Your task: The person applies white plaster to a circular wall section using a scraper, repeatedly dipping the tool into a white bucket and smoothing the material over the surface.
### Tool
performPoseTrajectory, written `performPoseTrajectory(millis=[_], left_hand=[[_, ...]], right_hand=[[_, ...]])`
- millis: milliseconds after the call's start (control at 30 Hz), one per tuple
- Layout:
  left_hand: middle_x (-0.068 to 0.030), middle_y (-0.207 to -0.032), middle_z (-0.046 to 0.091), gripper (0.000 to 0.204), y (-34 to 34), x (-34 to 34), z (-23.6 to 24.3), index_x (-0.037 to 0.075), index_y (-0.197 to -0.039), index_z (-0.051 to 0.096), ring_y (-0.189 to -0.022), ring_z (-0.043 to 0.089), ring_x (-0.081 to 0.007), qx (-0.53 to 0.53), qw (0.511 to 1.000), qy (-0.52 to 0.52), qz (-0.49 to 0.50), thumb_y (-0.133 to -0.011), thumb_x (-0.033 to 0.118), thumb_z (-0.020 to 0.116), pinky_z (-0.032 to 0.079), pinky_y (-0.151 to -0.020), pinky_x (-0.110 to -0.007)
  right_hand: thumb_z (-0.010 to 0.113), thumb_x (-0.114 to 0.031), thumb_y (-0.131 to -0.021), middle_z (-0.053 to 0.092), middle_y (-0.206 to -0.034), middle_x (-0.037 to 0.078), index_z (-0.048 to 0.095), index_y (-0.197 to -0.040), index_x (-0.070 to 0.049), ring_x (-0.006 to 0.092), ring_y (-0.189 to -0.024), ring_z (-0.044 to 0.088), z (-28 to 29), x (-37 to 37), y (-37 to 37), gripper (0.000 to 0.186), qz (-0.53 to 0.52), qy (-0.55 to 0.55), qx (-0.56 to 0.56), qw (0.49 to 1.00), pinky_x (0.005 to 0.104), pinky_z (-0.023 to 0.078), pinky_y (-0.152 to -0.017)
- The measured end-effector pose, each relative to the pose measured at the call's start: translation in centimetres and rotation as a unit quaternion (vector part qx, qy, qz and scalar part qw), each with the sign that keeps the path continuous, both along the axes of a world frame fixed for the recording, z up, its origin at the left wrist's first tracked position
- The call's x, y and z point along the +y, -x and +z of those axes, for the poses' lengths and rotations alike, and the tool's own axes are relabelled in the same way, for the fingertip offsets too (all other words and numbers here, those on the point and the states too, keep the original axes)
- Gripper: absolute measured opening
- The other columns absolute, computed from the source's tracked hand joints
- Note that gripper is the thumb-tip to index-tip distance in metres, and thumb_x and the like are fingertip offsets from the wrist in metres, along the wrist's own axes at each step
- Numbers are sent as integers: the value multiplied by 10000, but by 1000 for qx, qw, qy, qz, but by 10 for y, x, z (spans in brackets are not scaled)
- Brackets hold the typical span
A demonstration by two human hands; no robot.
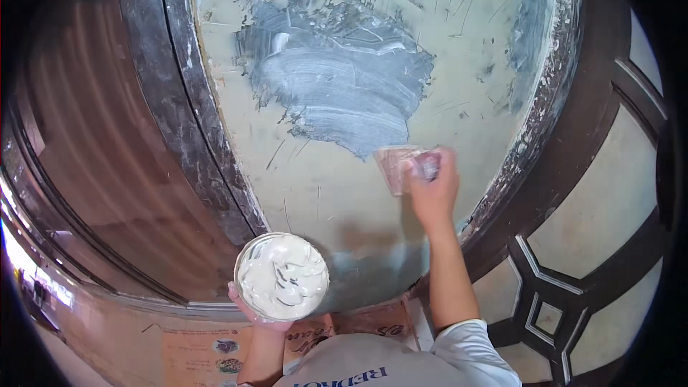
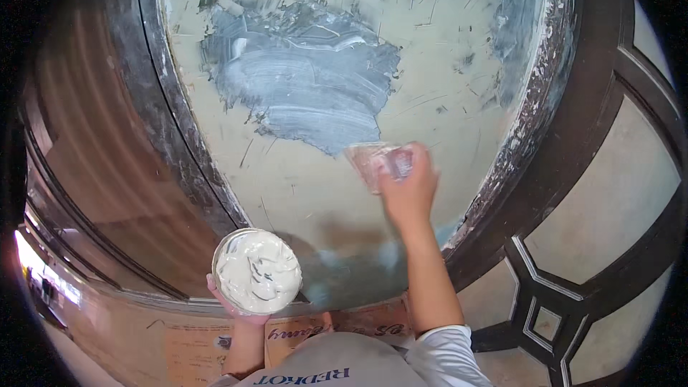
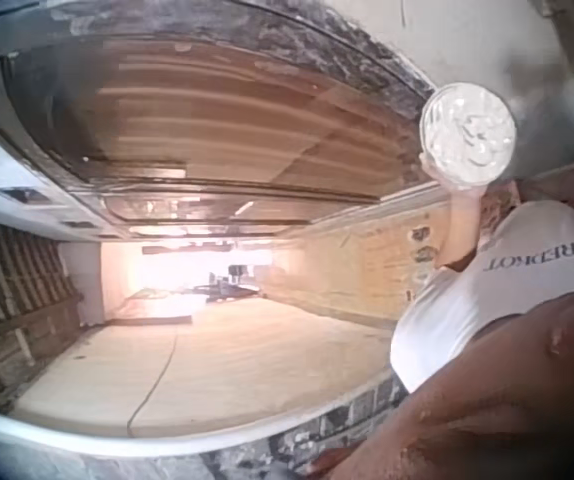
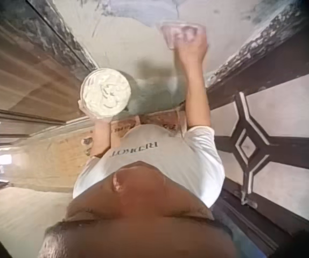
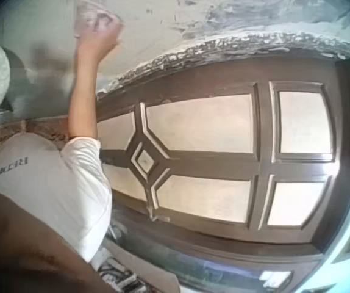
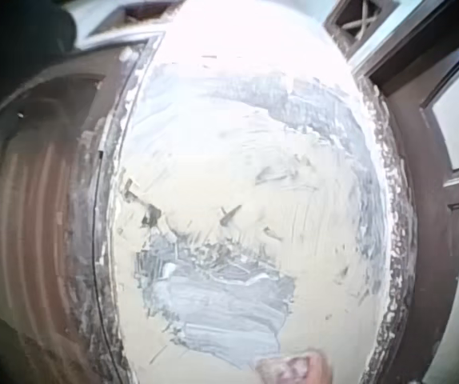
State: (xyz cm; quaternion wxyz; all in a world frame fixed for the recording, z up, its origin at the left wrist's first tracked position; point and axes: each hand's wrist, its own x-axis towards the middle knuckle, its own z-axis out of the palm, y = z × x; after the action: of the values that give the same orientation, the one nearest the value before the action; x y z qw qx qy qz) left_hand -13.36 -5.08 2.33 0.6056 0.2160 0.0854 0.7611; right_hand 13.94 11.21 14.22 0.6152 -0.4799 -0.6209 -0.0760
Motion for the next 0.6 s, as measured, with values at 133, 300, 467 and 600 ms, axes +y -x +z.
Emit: performPoseTrajectory(millis=[133, 300, 467, 600], left_hand=[[-117, -1545, 317, 875, 5, -2, -2, 169, -1495, 333, -1380, 341, -378, -11, 999, -29, -18, -834, 731, 444, 297, -1114, -588], [-112, -1555, 298, 859, 7, 1, -12, 175, -1501, 323, -1389, 326, -385, -11, 1000, 0, 12, -850, 726, 422, 287, -1116, -598], [-105, -1554, 301, 846, 6, -3, -8, 176, -1499, 330, -1385, 334, -372, 21, 999, -25, 0, -858, 721, 417, 296, -1117, -582], [-109, -1540, 326, 840, 3, -2, -8, 169, -1489, 346, -1372, 359, -364, 13, 1000, -9, 5, -856, 712, 438, 321, -1109, -567]], right_hand=[[762, -152, -779, 605, -955, 161, 517, -1079, -14, 330, -850, 602, 10, 0, -23, 411, -21, 3, 147, 989, 408, 481, -782], [759, -133, -779, 598, -948, 143, 514, -1085, -7, 279, -849, 581, -5, -4, 1, 412, -34, -9, -56, 998, 388, 476, -795], [745, -124, -805, 599, -914, 121, 493, -1072, -7, 212, -832, 572, 13, 10, -33, 385, -30, -31, 203, 978, 334, 471, -779], [748, -149, -799, 609, -922, 137, 492, -1098, -8, 254, -832, 595, 3, 10, -26, 418, 7, -17, 110, 994, 377, 483, -798]])
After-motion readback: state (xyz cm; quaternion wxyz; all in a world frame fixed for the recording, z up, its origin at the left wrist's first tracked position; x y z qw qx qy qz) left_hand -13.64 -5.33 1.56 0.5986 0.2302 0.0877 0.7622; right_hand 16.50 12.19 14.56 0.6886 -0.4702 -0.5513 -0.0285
